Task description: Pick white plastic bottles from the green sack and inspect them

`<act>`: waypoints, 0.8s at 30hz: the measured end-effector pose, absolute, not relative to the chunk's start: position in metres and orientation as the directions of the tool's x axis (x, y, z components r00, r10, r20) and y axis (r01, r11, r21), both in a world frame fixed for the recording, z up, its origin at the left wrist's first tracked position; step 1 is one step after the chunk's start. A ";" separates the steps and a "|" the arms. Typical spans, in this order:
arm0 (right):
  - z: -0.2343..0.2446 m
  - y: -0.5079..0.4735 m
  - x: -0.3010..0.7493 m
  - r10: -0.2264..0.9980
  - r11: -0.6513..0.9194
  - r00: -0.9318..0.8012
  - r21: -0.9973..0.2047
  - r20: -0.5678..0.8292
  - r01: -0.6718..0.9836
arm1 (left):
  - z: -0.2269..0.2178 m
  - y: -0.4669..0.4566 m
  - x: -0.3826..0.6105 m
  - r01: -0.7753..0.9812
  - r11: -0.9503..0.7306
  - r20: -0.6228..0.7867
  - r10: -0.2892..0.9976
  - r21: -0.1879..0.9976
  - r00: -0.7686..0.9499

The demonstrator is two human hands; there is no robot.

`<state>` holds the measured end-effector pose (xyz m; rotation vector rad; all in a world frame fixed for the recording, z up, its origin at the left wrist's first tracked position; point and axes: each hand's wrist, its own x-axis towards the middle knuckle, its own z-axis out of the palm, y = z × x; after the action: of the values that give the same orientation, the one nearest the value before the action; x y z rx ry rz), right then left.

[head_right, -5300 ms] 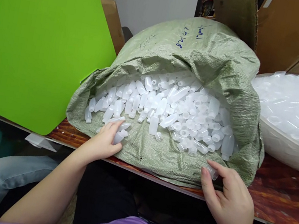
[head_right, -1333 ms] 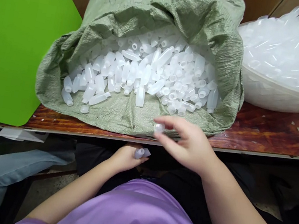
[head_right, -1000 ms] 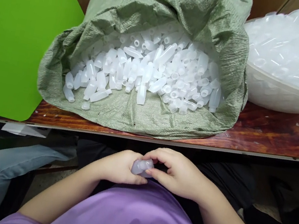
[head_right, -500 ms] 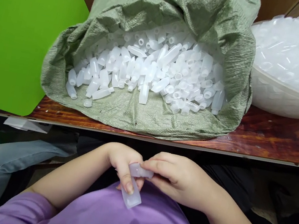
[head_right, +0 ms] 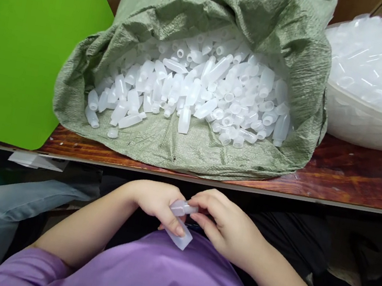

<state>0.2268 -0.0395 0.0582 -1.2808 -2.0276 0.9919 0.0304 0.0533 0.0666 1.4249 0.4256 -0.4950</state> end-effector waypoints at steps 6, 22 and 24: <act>0.047 -0.040 0.222 0.914 0.199 -0.404 -0.907 0.035 0.371 | 0.064 0.051 0.031 0.554 0.069 -0.550 -0.072 0.829 0.832; 0.029 -0.045 0.206 0.902 -0.156 -0.376 -0.972 -0.212 0.175 | 0.058 0.041 0.026 0.596 0.118 -0.597 -0.031 0.795 0.802; 0.025 -0.042 0.203 0.886 -0.250 -0.367 -0.958 -0.284 0.140 | 0.052 0.039 0.027 0.635 0.114 -0.640 0.012 0.764 0.768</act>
<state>0.2031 -0.0424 0.0254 -1.2715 -1.4255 1.6738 0.0270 0.0385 0.0524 1.3970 0.5745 -0.4954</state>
